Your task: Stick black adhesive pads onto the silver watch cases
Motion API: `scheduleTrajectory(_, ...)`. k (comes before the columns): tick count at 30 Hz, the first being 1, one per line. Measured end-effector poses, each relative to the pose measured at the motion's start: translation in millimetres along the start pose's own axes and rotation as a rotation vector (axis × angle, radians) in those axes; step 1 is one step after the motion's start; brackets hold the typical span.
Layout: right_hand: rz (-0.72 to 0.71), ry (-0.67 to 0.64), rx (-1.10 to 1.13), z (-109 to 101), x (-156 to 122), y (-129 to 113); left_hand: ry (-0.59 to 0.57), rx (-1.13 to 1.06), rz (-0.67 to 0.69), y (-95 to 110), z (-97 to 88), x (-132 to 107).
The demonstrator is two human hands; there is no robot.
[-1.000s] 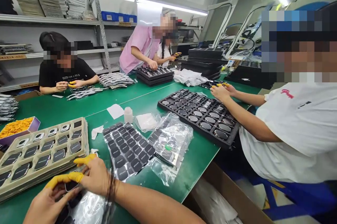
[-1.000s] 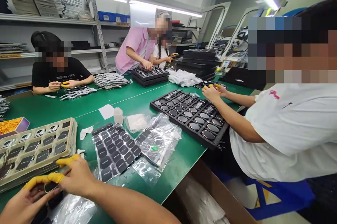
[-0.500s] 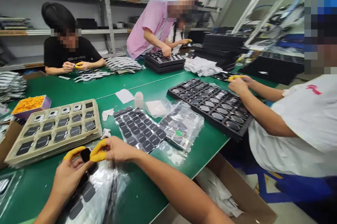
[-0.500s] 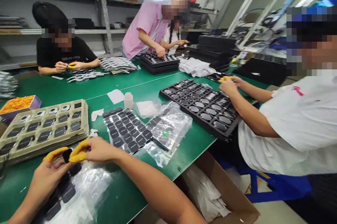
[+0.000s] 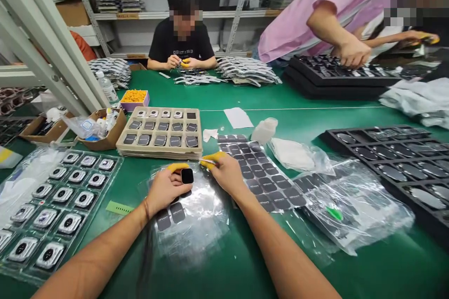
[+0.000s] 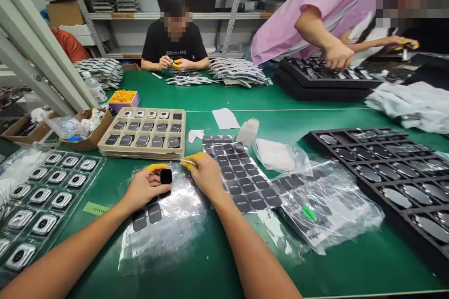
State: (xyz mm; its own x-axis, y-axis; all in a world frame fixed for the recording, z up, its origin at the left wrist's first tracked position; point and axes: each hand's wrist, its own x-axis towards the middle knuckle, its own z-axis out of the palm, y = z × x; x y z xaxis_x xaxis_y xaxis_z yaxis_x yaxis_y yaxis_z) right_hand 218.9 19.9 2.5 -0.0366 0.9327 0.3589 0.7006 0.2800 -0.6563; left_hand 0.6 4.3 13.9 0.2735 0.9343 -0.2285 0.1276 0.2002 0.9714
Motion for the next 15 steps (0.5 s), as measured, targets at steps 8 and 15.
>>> scheduleTrajectory(8,-0.292,0.009,0.142,20.8,-19.9,-33.1,-0.027,0.017,0.095,-6.9,-1.0,2.2)
scheduleTrajectory(15,-0.241,0.023,0.122,21.9,-17.4,-30.1,-0.028,0.047,0.102,-3.6,0.9,0.9)
